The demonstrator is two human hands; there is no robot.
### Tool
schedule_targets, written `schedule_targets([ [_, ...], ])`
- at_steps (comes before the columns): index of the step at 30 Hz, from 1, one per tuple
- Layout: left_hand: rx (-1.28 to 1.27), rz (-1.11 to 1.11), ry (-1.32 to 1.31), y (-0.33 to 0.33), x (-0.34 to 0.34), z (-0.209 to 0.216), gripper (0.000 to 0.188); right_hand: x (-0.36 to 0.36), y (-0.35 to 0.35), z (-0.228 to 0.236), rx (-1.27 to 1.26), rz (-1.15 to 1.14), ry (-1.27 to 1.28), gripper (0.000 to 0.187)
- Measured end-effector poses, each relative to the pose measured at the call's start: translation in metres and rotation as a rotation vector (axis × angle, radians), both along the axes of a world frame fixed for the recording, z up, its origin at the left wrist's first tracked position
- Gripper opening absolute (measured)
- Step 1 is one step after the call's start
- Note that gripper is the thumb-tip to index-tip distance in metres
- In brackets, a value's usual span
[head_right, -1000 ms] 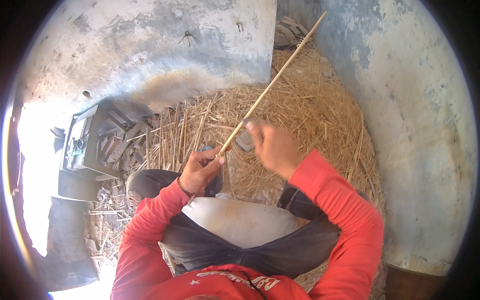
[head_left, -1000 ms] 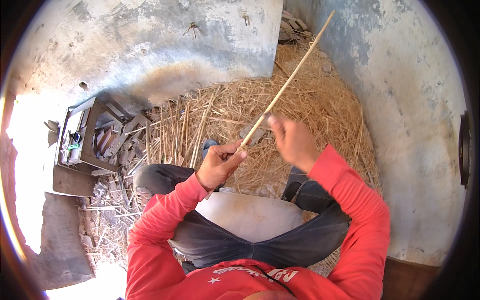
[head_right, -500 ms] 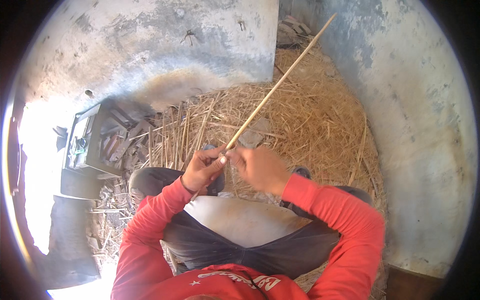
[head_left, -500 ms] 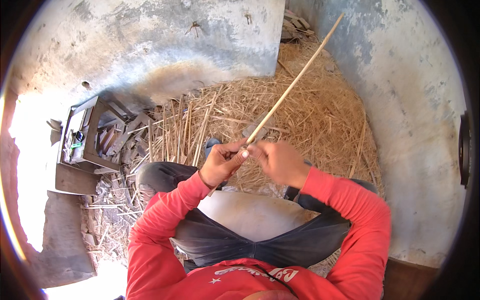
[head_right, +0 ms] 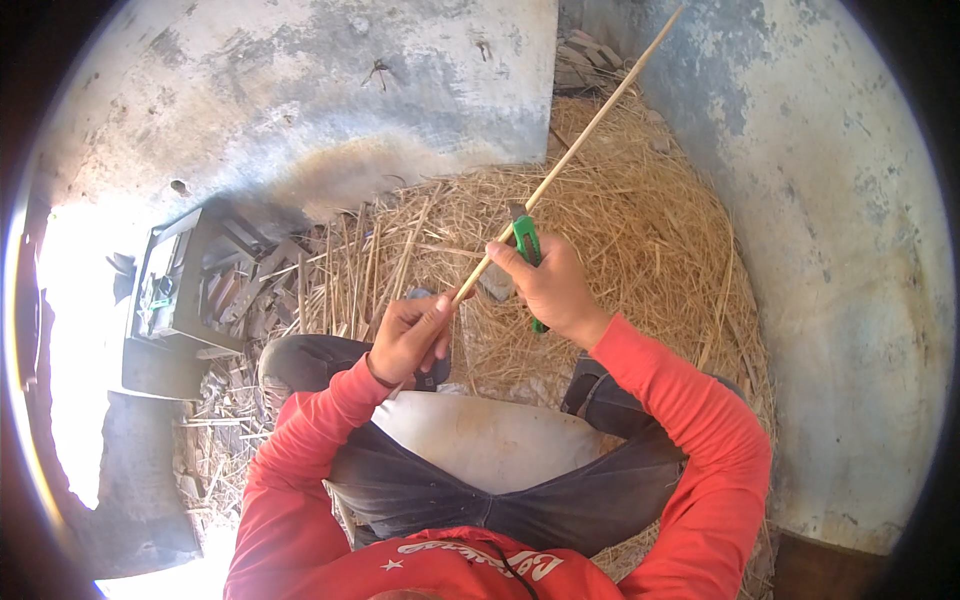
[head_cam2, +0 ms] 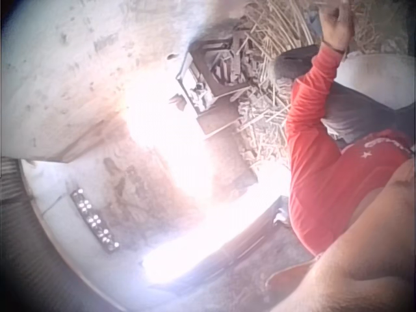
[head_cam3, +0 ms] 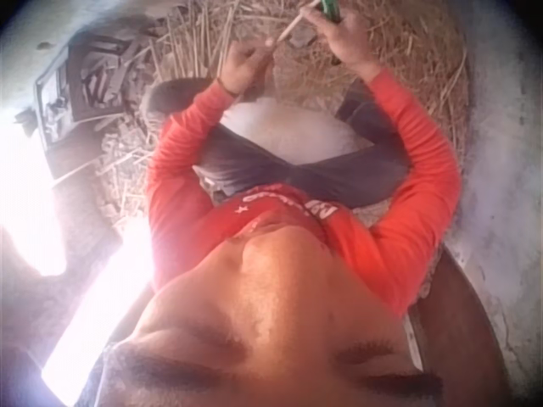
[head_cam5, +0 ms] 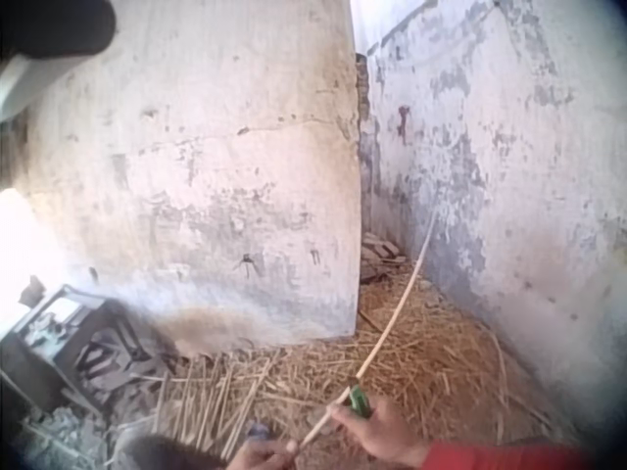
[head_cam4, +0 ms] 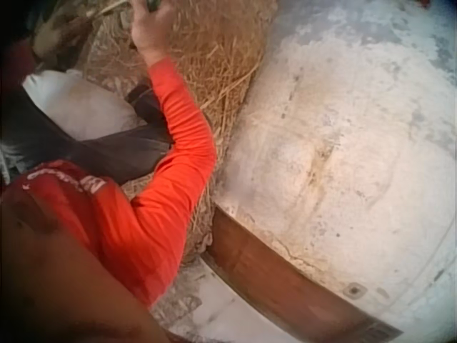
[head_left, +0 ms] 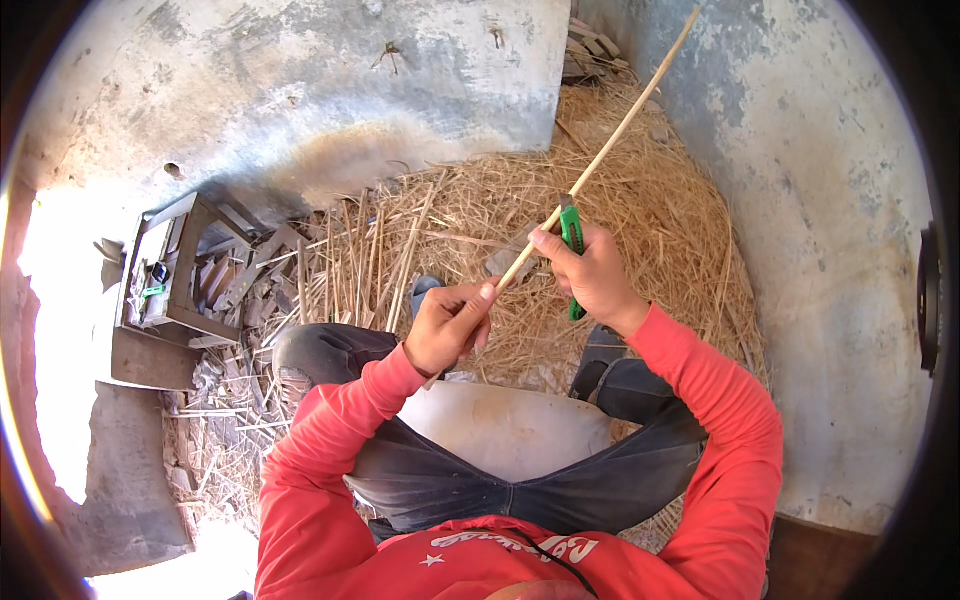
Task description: The person strips layers from a thin bamboo stalk using a small green hand tool while sitting on a floor covered in straw.
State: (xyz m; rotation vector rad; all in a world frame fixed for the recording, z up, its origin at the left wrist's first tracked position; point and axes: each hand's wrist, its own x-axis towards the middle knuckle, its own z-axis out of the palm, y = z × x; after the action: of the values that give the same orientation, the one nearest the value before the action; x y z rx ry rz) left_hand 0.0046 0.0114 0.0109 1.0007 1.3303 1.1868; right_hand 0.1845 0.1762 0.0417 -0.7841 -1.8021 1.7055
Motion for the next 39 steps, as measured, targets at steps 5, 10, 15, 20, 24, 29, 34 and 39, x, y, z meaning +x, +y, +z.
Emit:
schedule_targets([
  [5,0.185,0.271,0.162,0.006,-0.007,-0.011,0.042,0.002,0.016,0.004,0.044,-0.094,0.038,0.028],
  [10,0.32,0.471,0.054,0.014,-0.002,-0.018,0.04,0.009,0.029,0.009,0.1,-0.143,0.05,0.027],
  [15,0.11,-0.038,0.221,0.0,-0.009,0.002,0.031,0.018,0.043,0.017,0.288,-0.179,-0.025,0.031],
  [20,0.16,0.144,0.404,-0.003,-0.003,-0.002,0.022,0.019,0.03,0.036,0.726,-0.119,-0.33,0.051],
  [24,0.192,0.131,0.353,0.001,-0.002,-0.005,0.023,0.025,0.038,0.035,0.748,-0.191,-0.451,0.06],
  [29,0.156,0.137,0.167,0.002,0.005,0.0,0.026,0.026,0.045,0.031,0.823,-0.237,-0.583,0.062],
  [34,0.174,0.127,0.052,0.004,0.003,0.004,0.027,0.007,-0.002,0.006,0.859,-0.038,-0.554,0.054],
  [39,0.244,0.062,-0.024,-0.007,0.008,0.016,0.024,0.002,0.016,0.009,0.813,-0.083,-0.532,0.054],
])
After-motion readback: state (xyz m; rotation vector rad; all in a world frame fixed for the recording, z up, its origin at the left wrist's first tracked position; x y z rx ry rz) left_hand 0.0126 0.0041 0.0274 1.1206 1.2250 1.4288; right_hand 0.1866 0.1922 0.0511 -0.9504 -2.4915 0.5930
